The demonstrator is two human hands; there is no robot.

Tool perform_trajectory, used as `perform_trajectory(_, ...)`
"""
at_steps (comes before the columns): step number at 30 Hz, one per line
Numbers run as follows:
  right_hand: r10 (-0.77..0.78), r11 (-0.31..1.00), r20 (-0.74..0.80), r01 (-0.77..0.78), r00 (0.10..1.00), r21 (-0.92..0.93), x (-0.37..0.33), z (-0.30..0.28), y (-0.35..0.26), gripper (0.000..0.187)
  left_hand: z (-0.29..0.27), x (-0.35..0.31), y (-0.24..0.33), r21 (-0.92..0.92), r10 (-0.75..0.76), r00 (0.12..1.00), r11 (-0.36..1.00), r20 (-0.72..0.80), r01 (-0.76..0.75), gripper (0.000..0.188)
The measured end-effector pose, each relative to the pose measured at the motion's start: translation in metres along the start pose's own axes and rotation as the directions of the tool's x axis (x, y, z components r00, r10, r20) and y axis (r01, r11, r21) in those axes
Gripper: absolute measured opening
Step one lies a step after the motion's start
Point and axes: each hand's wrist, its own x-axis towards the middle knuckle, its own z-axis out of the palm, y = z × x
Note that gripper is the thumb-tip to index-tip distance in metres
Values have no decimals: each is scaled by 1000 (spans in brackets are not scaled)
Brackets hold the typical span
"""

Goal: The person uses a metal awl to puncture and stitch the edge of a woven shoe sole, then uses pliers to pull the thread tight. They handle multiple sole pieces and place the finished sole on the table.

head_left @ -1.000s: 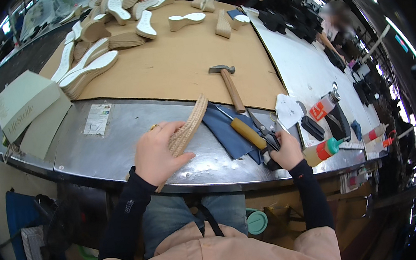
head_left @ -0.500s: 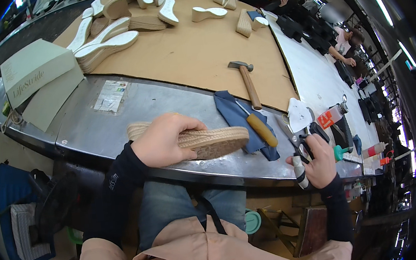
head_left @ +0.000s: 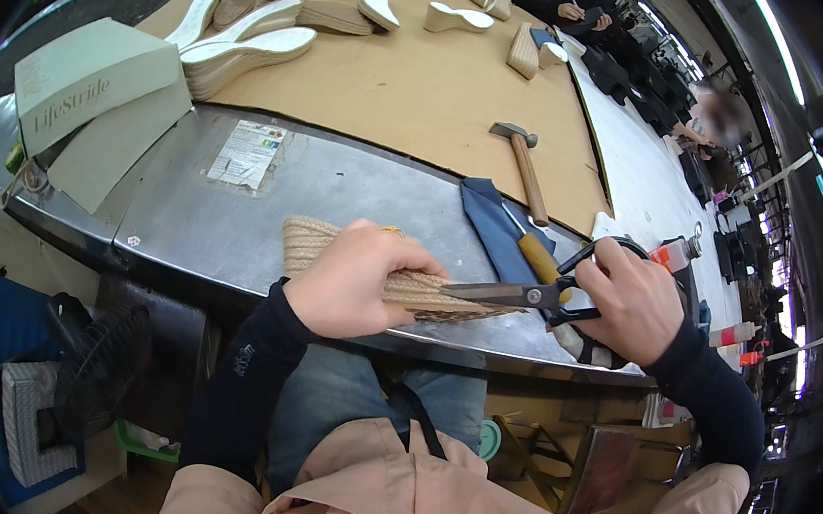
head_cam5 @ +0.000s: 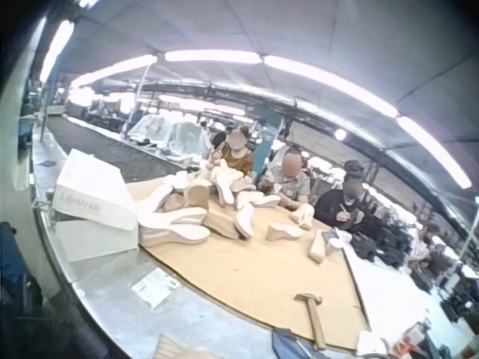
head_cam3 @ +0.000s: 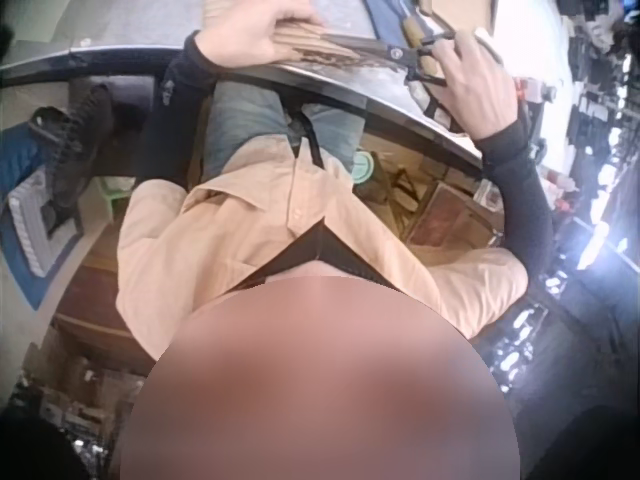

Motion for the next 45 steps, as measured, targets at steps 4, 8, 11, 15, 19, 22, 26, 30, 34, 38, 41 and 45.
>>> perform_trajectory(4, -41, 999, -24, 40, 999, -19, 0, -7, -4, 41, 3, -2, -1, -8, 30, 999, 1000, -33, -30, 41)
perform_trajectory(8, -42, 999, -53, 40, 998, -30, -2, -8, -9, 43, 4, -2, -3, -7, 30, 999, 1000, -45, -30, 41)
perform_trajectory(11, -18, 999, -47, 16, 999, -45, -2, -6, -13, 43, 3, 1, -4, -8, 35, 998, 999, -48, -35, 40)
perform_trajectory(15, 27, 998, -31, -28, 999, -50, -1, -5, -16, 44, -1, 5, -6, 20, -9, 1000, 1000, 9, 9, 41)
perform_trajectory(19, 25, 998, -22, -26, 999, -60, 0, -7, -15, 42, -5, 10, -6, 4, -52, 997, 999, 54, 52, 43)
perform_trajectory(22, 9, 997, -6, -10, 1000, -80, 3, -10, -13, 39, -7, 12, -6, -9, -90, 992, 996, 84, 91, 44)
perform_trajectory(26, -11, 994, 12, 12, 1000, -107, 8, -12, -9, 35, -9, 14, -5, -10, -108, 989, 994, 104, 110, 45)
perform_trajectory(30, -12, 995, 47, 16, 999, -96, 10, -12, -5, 33, -10, 16, -4, -28, -133, 983, 990, 126, 137, 44)
perform_trajectory(34, -21, 999, 45, 23, 999, -36, 9, -8, -2, 34, -10, 17, -5, -39, -136, 981, 989, 135, 143, 44)
perform_trajectory(38, 69, 982, -50, -59, 996, 179, 0, 3, 1, 42, -9, 17, -8, -41, -118, 987, 992, 104, 123, 44)
perform_trajectory(41, 263, 901, -7, -243, 965, 359, -15, 16, 13, 44, -8, 15, -8, -47, -87, 993, 995, 83, 91, 43)
perform_trajectory(45, 519, 516, 197, -489, 832, 703, -42, 51, 45, 34, -1, 8, 0, -5, -103, 995, 995, 4, 103, 41)
